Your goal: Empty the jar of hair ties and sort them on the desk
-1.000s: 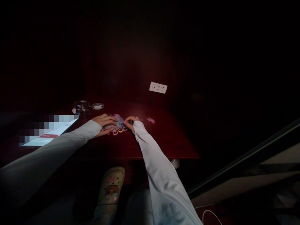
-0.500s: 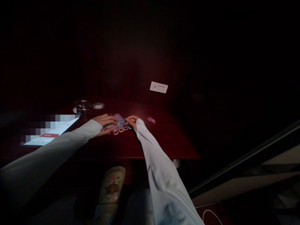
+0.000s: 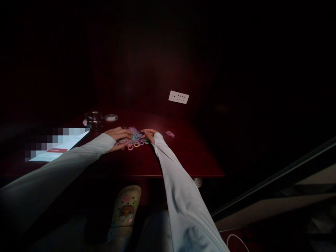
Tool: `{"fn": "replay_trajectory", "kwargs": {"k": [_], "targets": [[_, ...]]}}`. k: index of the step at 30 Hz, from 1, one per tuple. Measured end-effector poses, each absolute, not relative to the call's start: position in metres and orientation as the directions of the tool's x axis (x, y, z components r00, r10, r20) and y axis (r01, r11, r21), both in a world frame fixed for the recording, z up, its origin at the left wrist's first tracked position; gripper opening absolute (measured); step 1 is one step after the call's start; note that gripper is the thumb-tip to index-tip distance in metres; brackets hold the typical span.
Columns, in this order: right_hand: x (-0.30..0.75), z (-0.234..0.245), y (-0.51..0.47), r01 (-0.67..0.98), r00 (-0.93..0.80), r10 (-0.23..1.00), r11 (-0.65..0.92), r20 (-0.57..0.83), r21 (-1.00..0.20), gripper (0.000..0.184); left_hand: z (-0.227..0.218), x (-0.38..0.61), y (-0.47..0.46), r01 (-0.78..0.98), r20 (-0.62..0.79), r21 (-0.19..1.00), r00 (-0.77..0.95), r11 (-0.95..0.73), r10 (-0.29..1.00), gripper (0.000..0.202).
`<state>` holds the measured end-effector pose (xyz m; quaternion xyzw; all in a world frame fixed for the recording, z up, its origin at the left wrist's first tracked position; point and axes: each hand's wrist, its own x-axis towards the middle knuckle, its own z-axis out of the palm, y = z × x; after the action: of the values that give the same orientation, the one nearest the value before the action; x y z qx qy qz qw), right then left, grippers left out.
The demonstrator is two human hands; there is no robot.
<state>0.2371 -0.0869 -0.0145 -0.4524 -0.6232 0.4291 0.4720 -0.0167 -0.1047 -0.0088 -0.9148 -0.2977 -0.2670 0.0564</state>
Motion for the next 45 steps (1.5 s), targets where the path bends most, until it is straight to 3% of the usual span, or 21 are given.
{"fn": "replay_trajectory", "kwargs": {"k": [4,10,14,19,24,34,41,45], "targets": [[0.241,-0.011,-0.090,0.325,-0.088,0.961,0.276,0.262,-0.905,0.046,-0.008,-0.017,-0.105,0.571,0.523,0.058,0.681,-0.819,0.512,0.028],[0.250,0.001,-0.105,0.772,-0.129,0.916,0.333,0.380,-0.542,0.037,-0.008,-0.017,-0.105,0.561,0.525,0.060,0.685,-0.825,0.505,0.027],[0.250,0.002,-0.108,0.862,-0.216,0.887,0.370,0.409,-0.347,0.036,-0.010,-0.017,-0.104,0.566,0.527,0.064,0.680,-0.822,0.510,0.026],[0.249,0.001,-0.107,0.879,-0.277,0.860,0.406,0.428,-0.248,0.036,-0.011,-0.017,-0.104,0.565,0.531,0.063,0.679,-0.823,0.507,0.026],[0.249,0.000,-0.105,0.864,-0.290,0.857,0.426,0.425,-0.269,0.036,-0.010,-0.018,-0.105,0.577,0.517,0.068,0.677,-0.814,0.524,0.026],[0.252,0.000,-0.100,0.804,-0.135,0.881,0.364,0.453,-0.469,0.039,-0.012,-0.018,-0.101,0.565,0.530,0.067,0.678,-0.823,0.509,0.027],[0.272,0.002,-0.092,0.790,0.210,0.816,0.182,0.538,-0.585,0.050,-0.010,-0.018,-0.104,0.567,0.528,0.072,0.676,-0.821,0.514,0.026],[0.287,0.004,-0.092,0.846,0.312,0.781,0.030,0.540,-0.532,0.051,-0.010,-0.019,-0.105,0.569,0.521,0.075,0.678,-0.819,0.519,0.026]]}}
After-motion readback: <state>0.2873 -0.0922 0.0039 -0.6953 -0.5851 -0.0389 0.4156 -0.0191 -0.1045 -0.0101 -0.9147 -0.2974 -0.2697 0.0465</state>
